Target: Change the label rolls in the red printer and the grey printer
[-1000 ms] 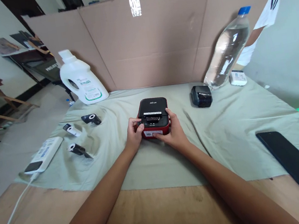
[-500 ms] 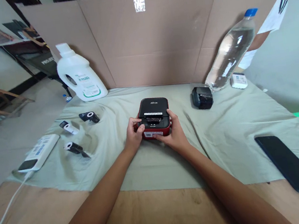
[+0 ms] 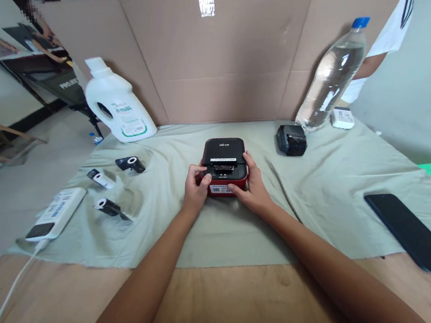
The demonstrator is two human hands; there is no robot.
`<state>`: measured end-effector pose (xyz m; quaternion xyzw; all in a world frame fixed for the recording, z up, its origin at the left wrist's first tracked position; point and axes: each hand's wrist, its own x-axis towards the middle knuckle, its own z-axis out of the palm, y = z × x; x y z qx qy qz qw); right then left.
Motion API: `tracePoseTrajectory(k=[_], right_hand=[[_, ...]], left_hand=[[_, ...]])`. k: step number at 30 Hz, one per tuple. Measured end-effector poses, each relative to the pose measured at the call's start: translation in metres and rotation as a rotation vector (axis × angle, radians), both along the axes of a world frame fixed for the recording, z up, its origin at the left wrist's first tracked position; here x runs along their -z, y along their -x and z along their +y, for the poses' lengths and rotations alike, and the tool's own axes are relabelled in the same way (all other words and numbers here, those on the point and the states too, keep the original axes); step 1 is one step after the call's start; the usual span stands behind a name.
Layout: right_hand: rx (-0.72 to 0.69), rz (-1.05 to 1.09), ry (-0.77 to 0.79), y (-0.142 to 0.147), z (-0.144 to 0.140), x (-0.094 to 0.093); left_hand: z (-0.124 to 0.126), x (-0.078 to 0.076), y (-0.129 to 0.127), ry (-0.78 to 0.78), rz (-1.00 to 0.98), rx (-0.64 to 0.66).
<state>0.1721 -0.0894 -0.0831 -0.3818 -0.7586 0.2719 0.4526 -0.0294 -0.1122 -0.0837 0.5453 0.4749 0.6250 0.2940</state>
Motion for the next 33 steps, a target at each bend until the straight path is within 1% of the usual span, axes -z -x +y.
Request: tracePoseTrajectory(k=[4, 9, 12, 15, 20, 23, 27, 30, 33], right_hand=[[0.001, -0.015, -0.053, -0.002, -0.001, -0.004], [0.021, 0.003, -0.047, -0.001, -0.007, -0.009], [0.048, -0.021, -0.071, -0.002, -0.003, -0.014], [0.082, -0.060, -0.026, -0.004, 0.021, -0.029], [0.122, -0.136, 0.196, -0.003, 0.076, -0.069], [0.104, -0.162, 0.300, -0.003, 0.090, -0.084], [0.138, -0.154, 0.317, -0.005, 0.085, -0.091], [0.196, -0.137, 0.278, -0.005, 0.072, -0.095], [0.199, -0.150, 0.240, 0.000, 0.061, -0.099]], left_hand=[[0.001, 0.001, 0.000, 0.013, -0.003, -0.006], [0.002, 0.002, 0.001, 0.011, 0.003, -0.013], [0.001, 0.001, 0.001, 0.014, 0.016, -0.017], [0.000, -0.003, 0.000, 0.040, 0.041, -0.029], [-0.002, -0.009, -0.001, 0.072, 0.003, -0.010], [-0.003, -0.011, -0.002, 0.096, -0.009, -0.012], [-0.003, -0.010, -0.002, 0.070, -0.011, 0.013], [-0.004, -0.011, -0.002, 0.061, -0.018, 0.013], [-0.005, -0.012, -0.002, 0.087, -0.014, -0.002]])
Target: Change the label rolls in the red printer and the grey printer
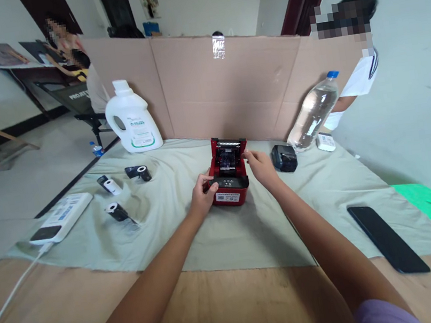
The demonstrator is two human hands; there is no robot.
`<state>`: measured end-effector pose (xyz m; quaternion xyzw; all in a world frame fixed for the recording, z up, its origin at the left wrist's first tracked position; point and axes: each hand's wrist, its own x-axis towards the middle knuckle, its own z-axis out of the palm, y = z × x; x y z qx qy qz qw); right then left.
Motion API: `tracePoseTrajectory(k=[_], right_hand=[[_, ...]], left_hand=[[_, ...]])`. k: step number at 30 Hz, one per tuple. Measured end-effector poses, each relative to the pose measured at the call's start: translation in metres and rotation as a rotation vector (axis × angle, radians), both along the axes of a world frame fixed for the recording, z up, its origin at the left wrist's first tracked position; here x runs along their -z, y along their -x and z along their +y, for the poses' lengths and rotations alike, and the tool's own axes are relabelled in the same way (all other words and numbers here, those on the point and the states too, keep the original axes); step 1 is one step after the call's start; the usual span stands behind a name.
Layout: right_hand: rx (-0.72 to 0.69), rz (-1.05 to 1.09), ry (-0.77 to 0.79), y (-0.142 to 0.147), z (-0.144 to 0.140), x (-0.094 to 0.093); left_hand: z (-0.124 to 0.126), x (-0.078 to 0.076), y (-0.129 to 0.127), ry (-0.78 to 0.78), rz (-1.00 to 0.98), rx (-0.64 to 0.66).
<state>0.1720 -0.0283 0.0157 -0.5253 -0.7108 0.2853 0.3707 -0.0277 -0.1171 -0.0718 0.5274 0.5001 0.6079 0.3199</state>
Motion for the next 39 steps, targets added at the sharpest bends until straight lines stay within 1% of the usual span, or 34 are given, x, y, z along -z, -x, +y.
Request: tracePoseTrajectory(k=[4, 7, 9, 11, 14, 17, 19, 22, 25, 27, 30, 31, 33, 36, 39], right_hand=[[-0.054, -0.121, -0.028, 0.012, -0.005, -0.004], [-0.056, -0.246, 0.039, 0.022, -0.001, -0.004], [-0.036, -0.281, 0.086, 0.028, 0.003, -0.002], [-0.018, -0.249, 0.108, 0.032, 0.007, 0.001], [0.001, -0.113, 0.114, 0.034, 0.008, 0.007], [0.009, 0.051, 0.049, 0.031, 0.001, 0.012], [-0.001, 0.105, -0.016, 0.027, -0.007, 0.015], [-0.073, 0.146, -0.073, 0.022, -0.018, 0.016], [-0.161, 0.176, -0.041, 0.020, -0.016, 0.011], [-0.194, 0.066, -0.034, 0.021, -0.006, 0.002], [-0.310, -0.285, -0.057, 0.028, 0.012, -0.016], [-0.369, -0.403, -0.039, 0.033, 0.017, -0.022], [-0.446, -0.624, 0.057, 0.046, 0.025, -0.030], [-0.439, -0.861, 0.215, 0.072, 0.031, -0.033], [-0.394, -0.934, 0.260, 0.091, 0.030, -0.030]], left_hand=[[0.000, -0.001, -0.001, 0.013, -0.002, -0.009], [0.000, -0.001, -0.001, 0.000, -0.008, -0.002], [0.000, -0.001, -0.001, -0.014, -0.009, 0.008], [0.000, -0.001, -0.001, -0.026, -0.010, 0.015], [0.001, 0.000, 0.000, -0.027, -0.007, 0.014], [0.001, 0.001, -0.001, -0.015, 0.004, 0.004], [0.001, 0.002, -0.001, -0.018, 0.007, 0.000], [0.001, 0.002, -0.001, -0.019, 0.006, 0.000], [0.000, 0.002, -0.001, -0.014, 0.004, 0.003], [0.000, 0.001, -0.001, -0.015, 0.003, 0.004], [-0.001, 0.000, -0.001, -0.035, -0.005, 0.008], [-0.001, 0.001, -0.001, -0.044, -0.007, 0.010], [-0.001, 0.001, -0.001, -0.053, -0.003, 0.014], [-0.001, 0.000, 0.000, -0.026, 0.019, 0.003], [-0.002, -0.002, 0.001, 0.003, 0.031, -0.001]])
